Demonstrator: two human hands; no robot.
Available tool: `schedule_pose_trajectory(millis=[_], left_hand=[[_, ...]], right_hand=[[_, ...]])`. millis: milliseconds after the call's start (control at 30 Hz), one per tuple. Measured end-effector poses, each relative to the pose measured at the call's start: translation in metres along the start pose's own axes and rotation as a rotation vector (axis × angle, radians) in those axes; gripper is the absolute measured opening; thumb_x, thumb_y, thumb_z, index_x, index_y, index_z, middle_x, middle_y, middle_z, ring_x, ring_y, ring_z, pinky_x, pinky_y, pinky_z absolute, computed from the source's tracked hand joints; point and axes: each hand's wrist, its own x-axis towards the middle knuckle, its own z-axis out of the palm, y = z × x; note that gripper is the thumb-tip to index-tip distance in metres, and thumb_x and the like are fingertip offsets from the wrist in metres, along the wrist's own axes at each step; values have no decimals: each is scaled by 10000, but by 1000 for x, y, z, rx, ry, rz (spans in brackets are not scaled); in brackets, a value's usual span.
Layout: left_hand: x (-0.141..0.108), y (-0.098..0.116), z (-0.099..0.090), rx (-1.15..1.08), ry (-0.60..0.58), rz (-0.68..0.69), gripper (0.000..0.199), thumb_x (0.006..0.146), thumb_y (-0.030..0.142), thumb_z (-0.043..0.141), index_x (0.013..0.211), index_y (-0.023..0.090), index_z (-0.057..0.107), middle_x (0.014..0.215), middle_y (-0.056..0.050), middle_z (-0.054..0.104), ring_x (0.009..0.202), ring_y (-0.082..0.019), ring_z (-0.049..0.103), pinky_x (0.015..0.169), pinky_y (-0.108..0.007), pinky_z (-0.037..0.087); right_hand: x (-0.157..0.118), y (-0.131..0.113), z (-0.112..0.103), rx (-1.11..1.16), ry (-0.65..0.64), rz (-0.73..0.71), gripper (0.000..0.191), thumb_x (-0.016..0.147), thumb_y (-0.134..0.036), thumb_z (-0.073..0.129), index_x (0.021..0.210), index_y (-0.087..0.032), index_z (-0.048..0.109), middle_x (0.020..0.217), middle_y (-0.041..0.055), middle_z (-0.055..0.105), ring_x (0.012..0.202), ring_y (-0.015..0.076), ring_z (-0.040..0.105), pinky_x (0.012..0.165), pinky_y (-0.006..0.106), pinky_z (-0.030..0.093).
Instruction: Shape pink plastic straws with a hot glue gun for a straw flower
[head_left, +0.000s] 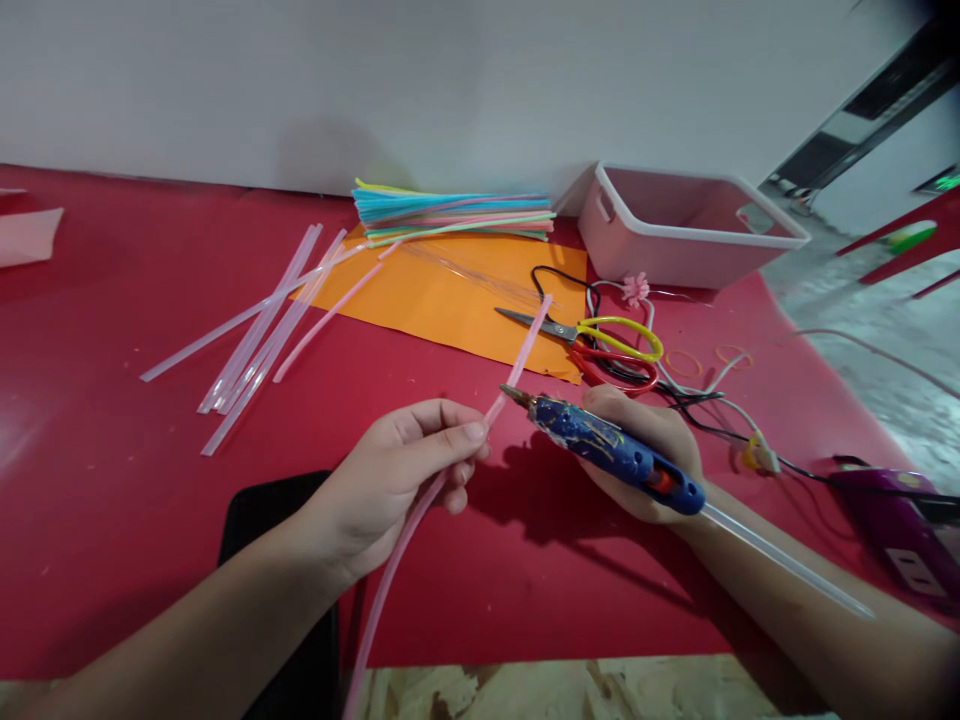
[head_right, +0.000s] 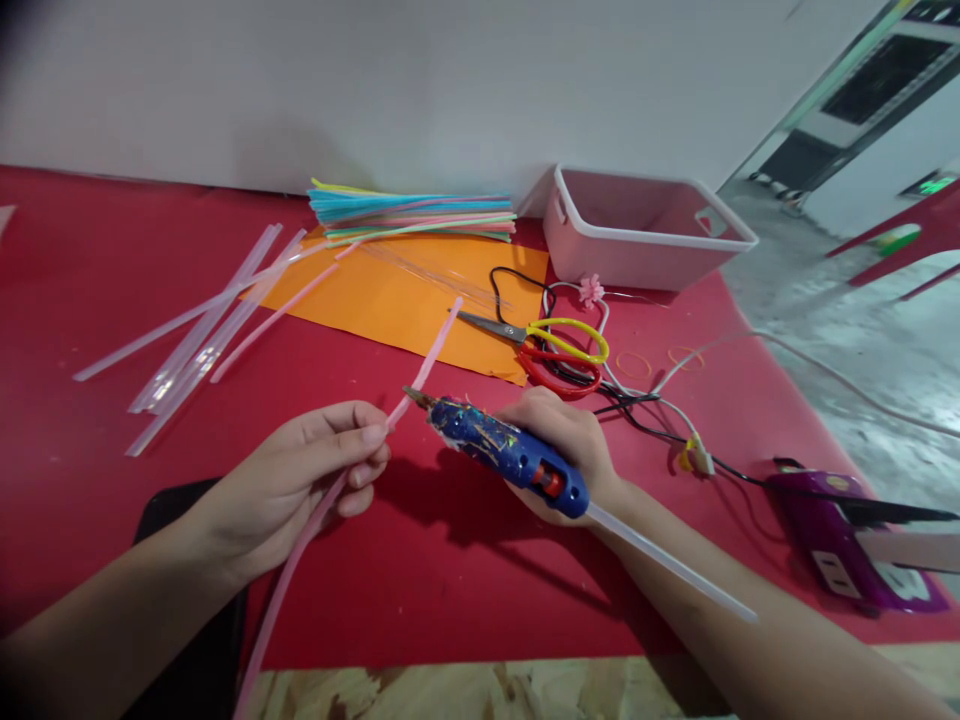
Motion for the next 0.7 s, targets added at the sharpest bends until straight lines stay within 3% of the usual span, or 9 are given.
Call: schedule_pose_trajectory(millis=[133,367,567,700], left_hand=[[1,1,1,13,23,0,132,762,145,837,704,143,717,601,16,609,509,-58,481,424,-129,443],[2,0,1,49,33,35,146,772,128,799,665,141,700,590,21,579,506,-54,456,416,-125,408],[1,-1,0,65,66,75,75,777,125,791,726,136,737,607,22,575,519,-50,461,427,-122,374],[4,-2,2,83,95,70,39,776,120,775,746,129,752,621,12,603,513,-49,499,442,-133,381]], right_hand=[[-2,1,1,-25,88,-3,271,818,-146,688,1059,-262,643,832,26,660,659,188,591,607,343,478],[4,-6,-2,-100,-56,-73,203,864,-279,694,1065,-263,664,791,61,688,649,231,620,612,396,510],[4,-6,-1,-176,21,-29,161,861,-236,689,1010,-252,629,797,44,674,625,198,603,595,370,502],[4,-4,1,-162,-17,-90,194,865,-257,681,1052,-251,630,781,52,679,622,207,588,603,388,501]])
